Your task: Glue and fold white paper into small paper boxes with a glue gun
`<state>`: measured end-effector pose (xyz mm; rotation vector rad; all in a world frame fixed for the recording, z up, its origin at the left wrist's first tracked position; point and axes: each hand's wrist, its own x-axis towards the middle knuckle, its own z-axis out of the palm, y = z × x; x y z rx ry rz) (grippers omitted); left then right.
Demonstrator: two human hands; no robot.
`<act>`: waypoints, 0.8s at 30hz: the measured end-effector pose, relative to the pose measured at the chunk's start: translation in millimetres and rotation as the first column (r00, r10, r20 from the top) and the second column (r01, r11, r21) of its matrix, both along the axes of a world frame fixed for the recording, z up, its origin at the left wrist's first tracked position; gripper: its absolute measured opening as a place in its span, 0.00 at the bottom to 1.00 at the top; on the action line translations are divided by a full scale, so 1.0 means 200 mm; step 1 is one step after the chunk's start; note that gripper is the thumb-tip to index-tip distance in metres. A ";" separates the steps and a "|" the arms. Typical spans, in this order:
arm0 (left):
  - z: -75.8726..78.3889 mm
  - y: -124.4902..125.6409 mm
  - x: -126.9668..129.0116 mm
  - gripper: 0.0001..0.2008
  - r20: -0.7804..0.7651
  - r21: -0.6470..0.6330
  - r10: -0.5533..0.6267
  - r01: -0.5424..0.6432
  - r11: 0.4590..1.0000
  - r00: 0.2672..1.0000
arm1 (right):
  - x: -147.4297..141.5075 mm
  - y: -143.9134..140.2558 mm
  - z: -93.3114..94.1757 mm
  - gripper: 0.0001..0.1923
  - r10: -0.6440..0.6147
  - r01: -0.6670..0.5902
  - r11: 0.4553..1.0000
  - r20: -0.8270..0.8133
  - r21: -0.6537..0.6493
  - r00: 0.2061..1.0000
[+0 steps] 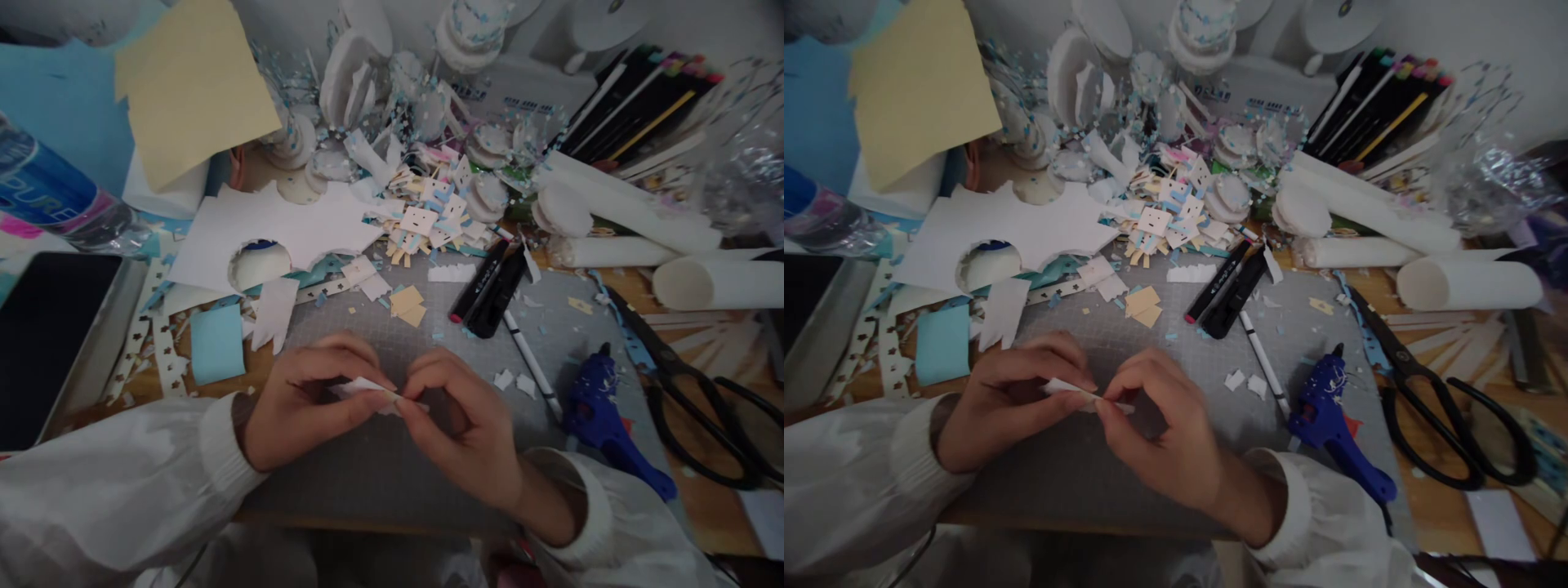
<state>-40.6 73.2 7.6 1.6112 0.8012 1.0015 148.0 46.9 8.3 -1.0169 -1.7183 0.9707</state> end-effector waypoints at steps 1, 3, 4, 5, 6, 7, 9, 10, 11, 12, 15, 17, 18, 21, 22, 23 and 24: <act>0.00 0.00 0.00 0.07 0.003 0.002 0.007 -0.007 1.000 1.000 | 0.00 0.00 0.00 0.05 0.007 -0.007 1.000 -0.005 -0.014 1.000; 0.00 0.00 0.00 0.07 0.007 0.005 0.023 -0.024 1.000 1.000 | 0.00 0.00 -0.01 0.05 0.018 -0.019 0.999 -0.020 -0.044 1.000; 0.00 0.00 0.00 0.07 0.008 0.006 0.032 -0.032 0.999 0.999 | 0.01 0.00 -0.01 0.05 0.019 -0.021 0.998 -0.029 -0.059 0.999; 0.00 0.00 0.00 0.06 0.007 0.008 0.040 -0.040 0.999 0.999 | 0.01 0.00 -0.02 0.05 0.015 -0.018 0.997 -0.040 -0.069 0.999; 0.00 0.00 0.00 0.06 0.008 0.012 0.050 -0.050 0.999 0.999 | 0.01 0.00 -0.02 0.05 0.011 -0.015 0.997 -0.049 -0.075 0.999; 0.00 0.00 0.00 0.06 0.013 0.019 0.062 -0.062 0.998 0.998 | 0.02 -0.01 -0.02 0.05 0.008 -0.012 0.997 -0.056 -0.077 0.998; 0.00 0.00 0.00 0.06 0.030 0.037 0.089 -0.090 0.995 0.996 | 0.02 -0.01 -0.02 0.05 0.000 -0.005 0.997 -0.067 -0.073 0.998; 0.01 0.00 0.00 0.06 0.039 0.046 0.103 -0.105 0.993 0.994 | 0.02 -0.01 -0.02 0.06 -0.003 -0.002 0.998 -0.072 -0.069 0.997; 0.01 0.00 0.00 0.07 0.045 0.055 0.114 -0.116 0.992 0.992 | 0.02 -0.01 -0.02 0.06 -0.005 0.000 0.998 -0.077 -0.066 0.997; 0.01 0.00 0.00 0.07 0.047 0.063 0.119 -0.121 0.991 0.992 | 0.02 -0.01 -0.02 0.06 -0.005 -0.001 0.998 -0.083 -0.063 0.997; 0.01 0.00 0.00 0.07 0.039 0.080 0.125 -0.128 0.989 0.991 | 0.03 -0.01 -0.02 0.06 -0.008 0.001 0.998 -0.112 -0.056 0.994; 0.01 0.00 0.01 0.06 0.034 0.080 0.127 -0.129 0.988 0.991 | 0.03 -0.01 -0.01 0.07 -0.021 0.014 0.999 -0.149 -0.050 0.989; 0.01 -0.01 0.01 0.06 0.031 0.076 0.125 -0.127 0.989 0.992 | 0.04 -0.01 -0.01 0.07 -0.032 0.024 0.999 -0.173 -0.048 0.984; 0.01 -0.01 0.01 0.06 0.021 0.061 0.113 -0.114 0.992 0.993 | 0.04 0.00 0.00 0.06 -0.063 0.049 0.997 -0.237 -0.061 0.969; 0.01 -0.01 0.01 0.06 0.021 0.058 0.111 -0.112 0.992 0.994 | 0.04 0.00 0.00 0.05 -0.069 0.054 0.996 -0.248 -0.067 0.966; 0.01 -0.01 0.01 0.06 0.023 0.056 0.112 -0.113 0.992 0.993 | 0.04 0.01 0.00 0.05 -0.072 0.055 0.996 -0.253 -0.074 0.965; 0.01 -0.01 0.01 0.06 0.027 0.055 0.113 -0.114 0.992 0.993 | 0.04 0.01 0.00 0.05 -0.072 0.054 0.995 -0.251 -0.080 0.965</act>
